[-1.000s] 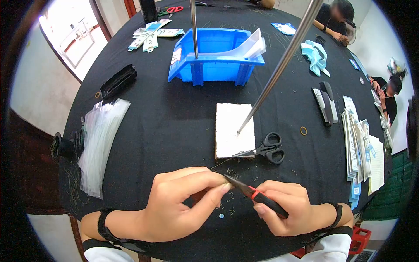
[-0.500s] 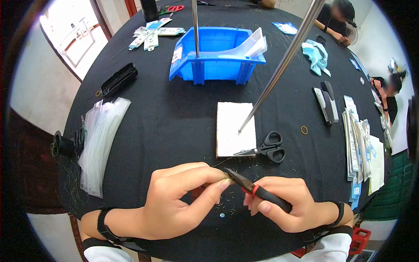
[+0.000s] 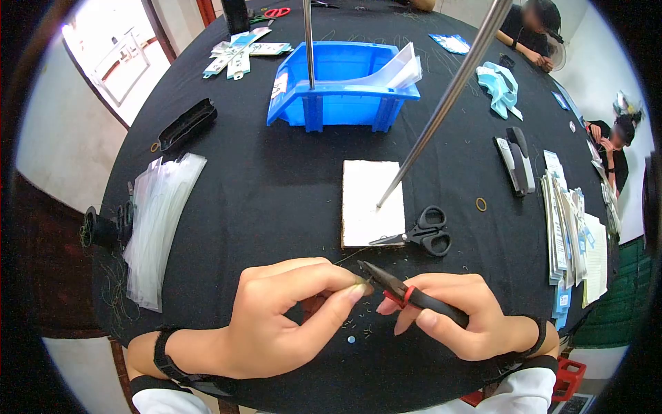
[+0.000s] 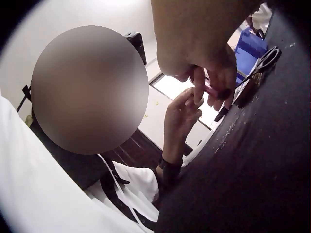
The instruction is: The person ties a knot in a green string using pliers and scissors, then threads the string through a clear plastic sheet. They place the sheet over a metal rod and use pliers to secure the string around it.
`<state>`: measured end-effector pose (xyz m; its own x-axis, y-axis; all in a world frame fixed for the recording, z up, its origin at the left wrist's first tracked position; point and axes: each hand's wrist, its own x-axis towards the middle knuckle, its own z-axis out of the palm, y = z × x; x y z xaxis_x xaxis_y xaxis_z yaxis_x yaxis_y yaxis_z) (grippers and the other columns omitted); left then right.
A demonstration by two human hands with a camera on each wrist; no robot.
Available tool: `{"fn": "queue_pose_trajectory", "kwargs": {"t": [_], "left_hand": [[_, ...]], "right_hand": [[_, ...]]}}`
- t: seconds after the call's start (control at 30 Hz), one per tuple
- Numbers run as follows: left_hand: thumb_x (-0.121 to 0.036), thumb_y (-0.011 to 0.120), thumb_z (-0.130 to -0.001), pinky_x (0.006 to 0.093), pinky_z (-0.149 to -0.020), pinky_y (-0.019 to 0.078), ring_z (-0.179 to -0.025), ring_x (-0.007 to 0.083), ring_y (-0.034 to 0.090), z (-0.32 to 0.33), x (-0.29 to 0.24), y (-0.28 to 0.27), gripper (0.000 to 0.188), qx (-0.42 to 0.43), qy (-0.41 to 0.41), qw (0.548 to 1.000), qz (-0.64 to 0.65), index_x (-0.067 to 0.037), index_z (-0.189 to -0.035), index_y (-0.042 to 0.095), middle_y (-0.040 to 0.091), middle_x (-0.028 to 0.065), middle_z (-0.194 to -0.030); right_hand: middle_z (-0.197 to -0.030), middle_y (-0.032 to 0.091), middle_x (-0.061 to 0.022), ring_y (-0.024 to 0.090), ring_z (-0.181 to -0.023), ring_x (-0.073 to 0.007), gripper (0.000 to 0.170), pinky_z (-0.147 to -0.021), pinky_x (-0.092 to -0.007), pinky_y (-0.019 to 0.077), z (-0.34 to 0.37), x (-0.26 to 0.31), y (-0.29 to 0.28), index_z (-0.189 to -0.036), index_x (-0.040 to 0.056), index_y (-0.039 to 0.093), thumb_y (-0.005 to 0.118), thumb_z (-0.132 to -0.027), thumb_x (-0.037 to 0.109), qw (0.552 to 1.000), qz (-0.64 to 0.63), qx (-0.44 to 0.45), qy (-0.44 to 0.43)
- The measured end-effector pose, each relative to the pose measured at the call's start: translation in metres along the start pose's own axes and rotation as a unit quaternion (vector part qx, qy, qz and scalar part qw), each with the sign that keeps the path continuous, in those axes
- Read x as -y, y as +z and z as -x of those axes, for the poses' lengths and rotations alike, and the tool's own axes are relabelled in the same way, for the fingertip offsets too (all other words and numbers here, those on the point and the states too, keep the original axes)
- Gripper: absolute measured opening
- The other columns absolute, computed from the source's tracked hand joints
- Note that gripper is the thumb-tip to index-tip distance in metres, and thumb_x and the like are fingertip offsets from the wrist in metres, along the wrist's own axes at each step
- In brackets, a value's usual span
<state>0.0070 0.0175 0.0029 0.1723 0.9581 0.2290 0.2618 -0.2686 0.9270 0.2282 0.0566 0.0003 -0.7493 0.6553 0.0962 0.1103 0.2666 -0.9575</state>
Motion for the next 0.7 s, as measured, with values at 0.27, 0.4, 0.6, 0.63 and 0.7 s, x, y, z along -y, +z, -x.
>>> {"fn": "queue_pose_trajectory", "kwargs": {"t": [0.27,0.4,0.6,0.63,0.7], "left_hand": [[0.002,0.059,-0.080,0.0202,-0.042,0.0359,-0.048,0.0080,0.051,-0.0009,0.0001,-0.0001,0.005,0.001,0.014,1.000,0.003,0.005,-0.080,0.063,0.058,0.0072,-0.061],[-0.001,0.060,-0.082,0.0193,-0.044,0.0377,-0.052,0.0059,0.052,0.0002,-0.0025,-0.0043,0.009,0.003,-0.050,0.998,0.048,0.004,-0.087,0.066,0.061,0.0060,-0.067],[-0.003,0.055,-0.086,0.0180,-0.039,0.0340,-0.046,0.0050,0.048,-0.0012,-0.0061,-0.0009,0.014,-0.021,-0.133,0.978,0.160,0.006,-0.084,0.065,0.059,0.0077,-0.065],[-0.003,0.055,-0.086,0.0179,-0.039,0.0339,-0.046,0.0048,0.048,-0.0009,-0.0054,-0.0004,0.014,-0.013,-0.132,0.977,0.166,0.006,-0.085,0.065,0.059,0.0076,-0.065],[-0.003,0.055,-0.086,0.0176,-0.039,0.0336,-0.046,0.0046,0.047,0.0001,-0.0041,0.0006,0.014,0.003,-0.130,0.975,0.179,0.006,-0.085,0.065,0.059,0.0075,-0.066]], "right_hand": [[-0.093,0.062,-0.0169,0.064,-0.079,-0.0246,0.017,-0.068,-0.0300,0.0501,0.0001,0.0019,0.0006,-0.091,-0.0057,0.062,0.059,-0.084,0.009,0.999,0.043,-0.006,-0.022],[-0.094,0.062,-0.0175,0.063,-0.081,-0.0265,0.017,-0.071,-0.0315,0.0503,0.0010,0.0000,0.0026,-0.091,-0.0056,0.063,0.061,-0.083,0.010,0.995,0.083,-0.037,-0.042],[-0.092,0.062,-0.0177,0.063,-0.080,-0.0264,0.018,-0.070,-0.0312,0.0503,0.0010,0.0035,-0.0007,-0.090,-0.0063,0.063,0.062,-0.081,0.010,0.995,0.088,-0.029,-0.034],[-0.091,0.062,-0.0177,0.063,-0.078,-0.0262,0.017,-0.069,-0.0311,0.0503,0.0008,0.0031,0.0008,-0.089,-0.0065,0.063,0.063,-0.081,0.009,0.996,0.081,-0.032,-0.036],[-0.088,0.062,-0.0174,0.063,-0.075,-0.0259,0.017,-0.066,-0.0309,0.0502,0.0012,0.0032,0.0011,-0.087,-0.0069,0.062,0.063,-0.081,0.009,0.996,0.073,-0.031,-0.030]]}}
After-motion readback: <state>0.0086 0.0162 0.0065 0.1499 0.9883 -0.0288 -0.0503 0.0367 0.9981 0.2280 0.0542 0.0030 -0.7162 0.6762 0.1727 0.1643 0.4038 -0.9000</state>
